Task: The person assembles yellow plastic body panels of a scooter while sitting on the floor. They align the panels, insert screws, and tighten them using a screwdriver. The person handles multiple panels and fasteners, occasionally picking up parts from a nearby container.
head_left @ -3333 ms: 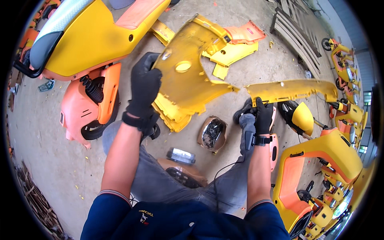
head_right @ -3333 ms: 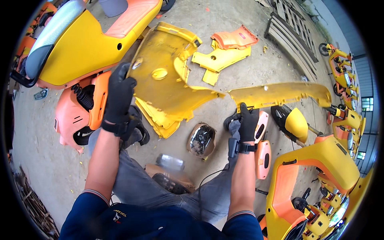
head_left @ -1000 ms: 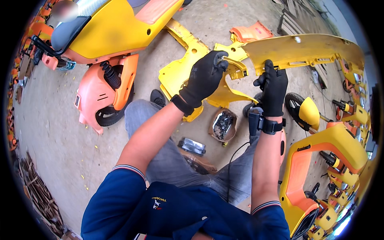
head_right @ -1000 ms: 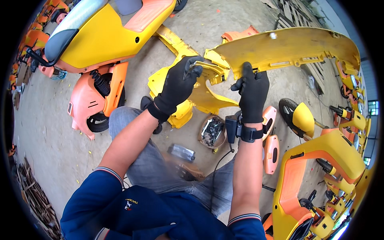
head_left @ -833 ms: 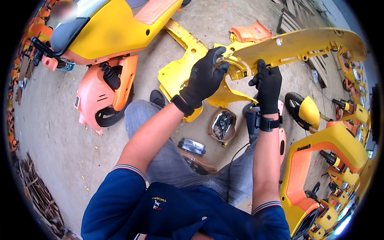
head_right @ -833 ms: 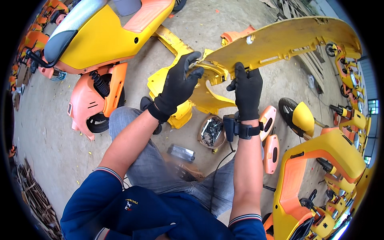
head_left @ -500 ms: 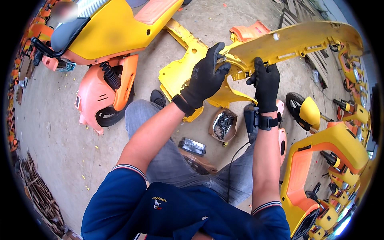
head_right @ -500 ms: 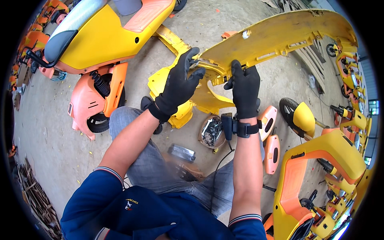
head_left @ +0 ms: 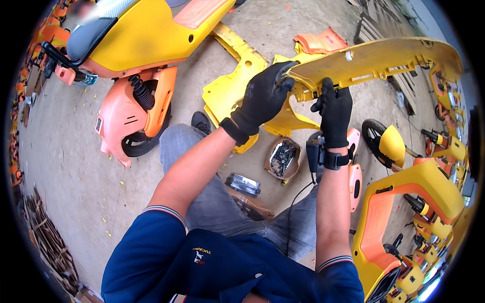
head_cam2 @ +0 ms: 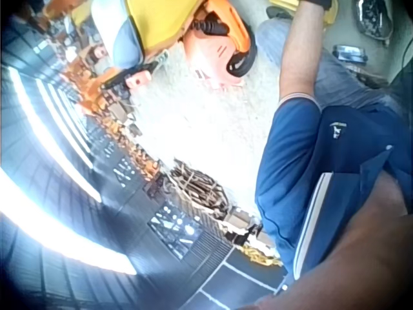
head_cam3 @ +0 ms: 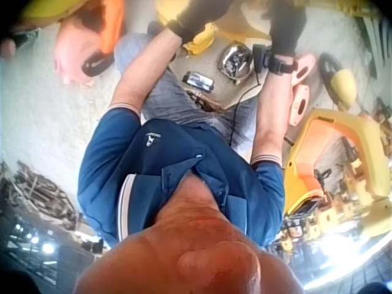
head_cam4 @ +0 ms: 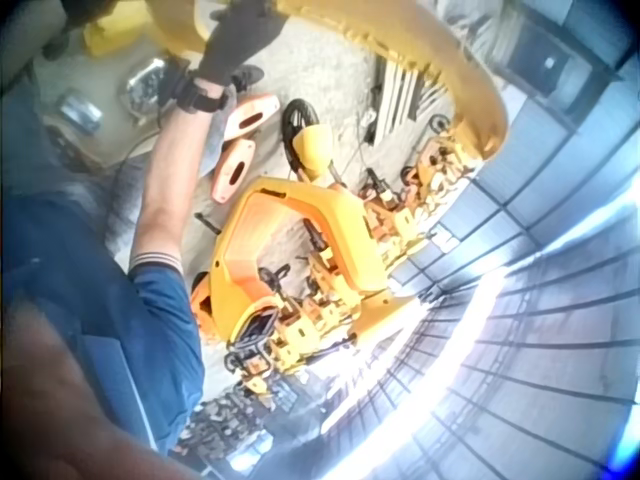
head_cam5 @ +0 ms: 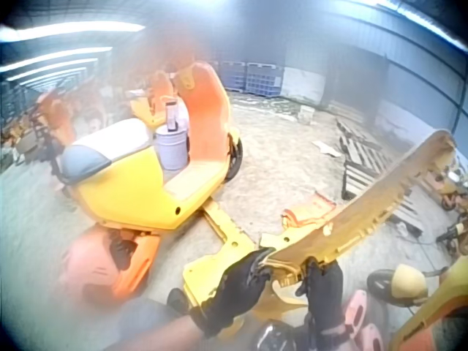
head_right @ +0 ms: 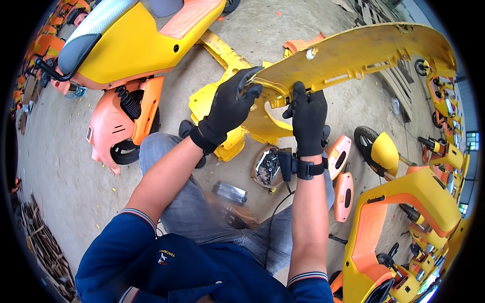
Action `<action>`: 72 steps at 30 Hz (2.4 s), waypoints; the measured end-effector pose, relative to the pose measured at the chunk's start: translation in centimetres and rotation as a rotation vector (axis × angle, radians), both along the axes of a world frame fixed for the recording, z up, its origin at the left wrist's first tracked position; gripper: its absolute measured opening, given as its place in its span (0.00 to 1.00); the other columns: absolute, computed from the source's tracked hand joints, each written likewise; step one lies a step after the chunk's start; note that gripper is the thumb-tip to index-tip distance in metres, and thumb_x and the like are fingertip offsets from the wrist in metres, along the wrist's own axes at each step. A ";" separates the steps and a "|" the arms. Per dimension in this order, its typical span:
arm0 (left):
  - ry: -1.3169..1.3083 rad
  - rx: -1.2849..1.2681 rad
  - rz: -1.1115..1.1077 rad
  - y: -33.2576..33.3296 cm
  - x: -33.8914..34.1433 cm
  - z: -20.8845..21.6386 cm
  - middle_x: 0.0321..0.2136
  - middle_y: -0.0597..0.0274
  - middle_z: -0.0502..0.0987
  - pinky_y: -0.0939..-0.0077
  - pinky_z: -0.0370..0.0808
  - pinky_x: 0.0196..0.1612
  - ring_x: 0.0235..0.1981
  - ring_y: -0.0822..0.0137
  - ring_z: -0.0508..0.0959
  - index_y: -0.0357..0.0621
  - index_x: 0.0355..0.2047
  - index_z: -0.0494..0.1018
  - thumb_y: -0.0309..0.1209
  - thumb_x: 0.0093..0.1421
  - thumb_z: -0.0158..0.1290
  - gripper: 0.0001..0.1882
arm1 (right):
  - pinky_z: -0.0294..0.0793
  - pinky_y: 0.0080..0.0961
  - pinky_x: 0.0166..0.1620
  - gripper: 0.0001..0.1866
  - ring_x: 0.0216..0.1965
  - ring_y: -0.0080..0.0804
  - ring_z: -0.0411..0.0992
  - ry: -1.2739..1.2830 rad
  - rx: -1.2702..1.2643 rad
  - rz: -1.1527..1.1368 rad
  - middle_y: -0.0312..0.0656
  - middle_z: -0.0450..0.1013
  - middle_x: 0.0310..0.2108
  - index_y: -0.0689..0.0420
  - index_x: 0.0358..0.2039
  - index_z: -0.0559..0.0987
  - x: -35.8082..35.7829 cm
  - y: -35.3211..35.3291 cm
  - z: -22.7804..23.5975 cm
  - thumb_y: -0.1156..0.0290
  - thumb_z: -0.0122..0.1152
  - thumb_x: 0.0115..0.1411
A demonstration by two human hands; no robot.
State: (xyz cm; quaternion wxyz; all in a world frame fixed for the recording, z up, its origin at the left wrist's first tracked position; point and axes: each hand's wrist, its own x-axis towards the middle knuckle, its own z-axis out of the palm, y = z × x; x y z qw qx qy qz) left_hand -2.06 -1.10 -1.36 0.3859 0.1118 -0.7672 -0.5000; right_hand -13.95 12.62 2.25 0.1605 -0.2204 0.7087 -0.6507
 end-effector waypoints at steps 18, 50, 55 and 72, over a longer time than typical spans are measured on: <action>-0.097 0.074 -0.041 -0.5 0.3 0.8 0.38 0.50 0.80 0.69 0.74 0.43 0.38 0.60 0.80 0.37 0.48 0.73 0.28 0.62 0.55 0.15 | 0.67 0.19 0.18 0.12 0.14 0.18 0.64 0.022 -0.002 0.017 0.33 0.65 0.16 0.62 0.36 0.74 0.4 0.3 -0.1 0.64 0.56 0.69; -0.074 -0.125 -0.089 -2.0 0.2 -0.1 0.37 0.43 0.79 0.62 0.75 0.42 0.38 0.47 0.79 0.33 0.47 0.72 0.26 0.60 0.56 0.16 | 0.69 0.17 0.19 0.14 0.16 0.17 0.68 -0.047 0.022 0.133 0.37 0.74 0.24 0.64 0.40 0.76 0.9 0.5 -0.6 0.67 0.67 0.61; -0.037 -0.131 -0.066 -1.9 0.2 -0.4 0.37 0.43 0.79 0.62 0.75 0.42 0.38 0.46 0.79 0.33 0.47 0.72 0.26 0.60 0.56 0.16 | 0.70 0.17 0.19 0.14 0.17 0.18 0.69 -0.050 0.009 0.156 0.38 0.74 0.25 0.64 0.41 0.76 1.2 0.2 -1.5 0.69 0.66 0.60; 0.000 -0.135 0.023 -0.6 0.4 0.3 0.35 0.42 0.79 0.60 0.75 0.39 0.36 0.44 0.78 0.34 0.44 0.73 0.25 0.59 0.56 0.13 | 0.71 0.19 0.18 0.11 0.16 0.21 0.70 -0.025 0.005 0.097 0.40 0.75 0.26 0.66 0.40 0.76 1.7 -0.3 -2.4 0.74 0.64 0.60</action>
